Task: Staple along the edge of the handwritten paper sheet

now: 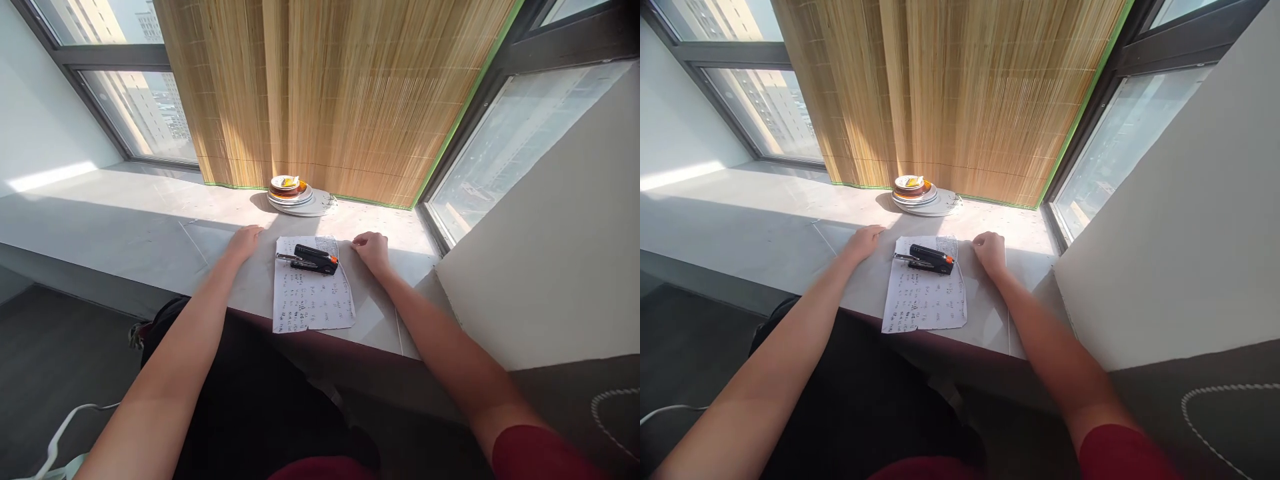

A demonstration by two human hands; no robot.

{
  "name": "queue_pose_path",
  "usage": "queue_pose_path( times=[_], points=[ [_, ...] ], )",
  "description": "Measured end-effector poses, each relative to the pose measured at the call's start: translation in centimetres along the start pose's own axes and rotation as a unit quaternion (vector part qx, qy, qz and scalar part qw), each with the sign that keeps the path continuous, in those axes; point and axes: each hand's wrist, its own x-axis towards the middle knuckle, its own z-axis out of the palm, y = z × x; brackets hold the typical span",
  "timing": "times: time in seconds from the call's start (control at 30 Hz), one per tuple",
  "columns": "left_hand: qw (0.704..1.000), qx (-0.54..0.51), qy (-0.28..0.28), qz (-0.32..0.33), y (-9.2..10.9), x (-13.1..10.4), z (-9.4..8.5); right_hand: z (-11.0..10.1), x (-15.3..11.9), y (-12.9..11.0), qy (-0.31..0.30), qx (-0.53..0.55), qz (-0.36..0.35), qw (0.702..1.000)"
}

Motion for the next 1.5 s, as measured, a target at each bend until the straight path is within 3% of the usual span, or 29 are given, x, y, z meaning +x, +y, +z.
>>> queue_pose_path(
  times=[0.33, 0.53, 0.67, 0.8, 0.87, 0.97, 1.07, 1.2, 1.3, 1.5],
  points=[
    [0.998, -0.013, 0.056, -0.016, 0.4, -2.1, -1.1, 1.0, -0.1, -0.8, -0.004, -0.003, -0.07, 0.998],
    [0.997, -0.002, 0.073, -0.037, 0.4, -2.6, -0.7, 0.7, -2.3, -5.5, 0.067, 0.091, -0.134, 0.985],
    [0.993, -0.016, 0.097, -0.066, 1.1, -3.0, -1.0, 0.9, -4.3, -8.9, -0.021, 0.149, -0.241, 0.959],
    [0.987, -0.126, 0.077, -0.067, 2.9, -3.5, -1.0, 1.6, -5.2, -9.6, -0.157, 0.124, -0.311, 0.929],
    [0.963, -0.252, 0.061, -0.071, 4.0, -3.9, -0.8, 2.0, -5.2, -9.4, -0.184, 0.103, -0.323, 0.923],
    [0.904, -0.415, 0.025, -0.1, 5.4, -4.5, -0.7, 2.4, -5.1, -8.9, -0.18, 0.097, -0.305, 0.93],
    [0.875, -0.471, -0.001, -0.112, 6.2, -5.1, -1.0, 2.7, -5.0, -8.5, -0.181, 0.102, -0.286, 0.935],
    [0.853, -0.518, -0.016, -0.06, 6.8, -5.6, -1.6, 2.9, -4.9, -8.3, -0.178, 0.107, -0.273, 0.939],
    [0.877, -0.48, -0.022, 0.007, 7.3, -5.9, -2.1, 2.9, -4.9, -8.3, -0.181, 0.107, -0.271, 0.94],
    [0.947, -0.296, -0.05, 0.115, 8.5, -6.9, -3.1, 2.9, -4.9, -8.4, -0.185, 0.116, -0.272, 0.937]
  ],
)
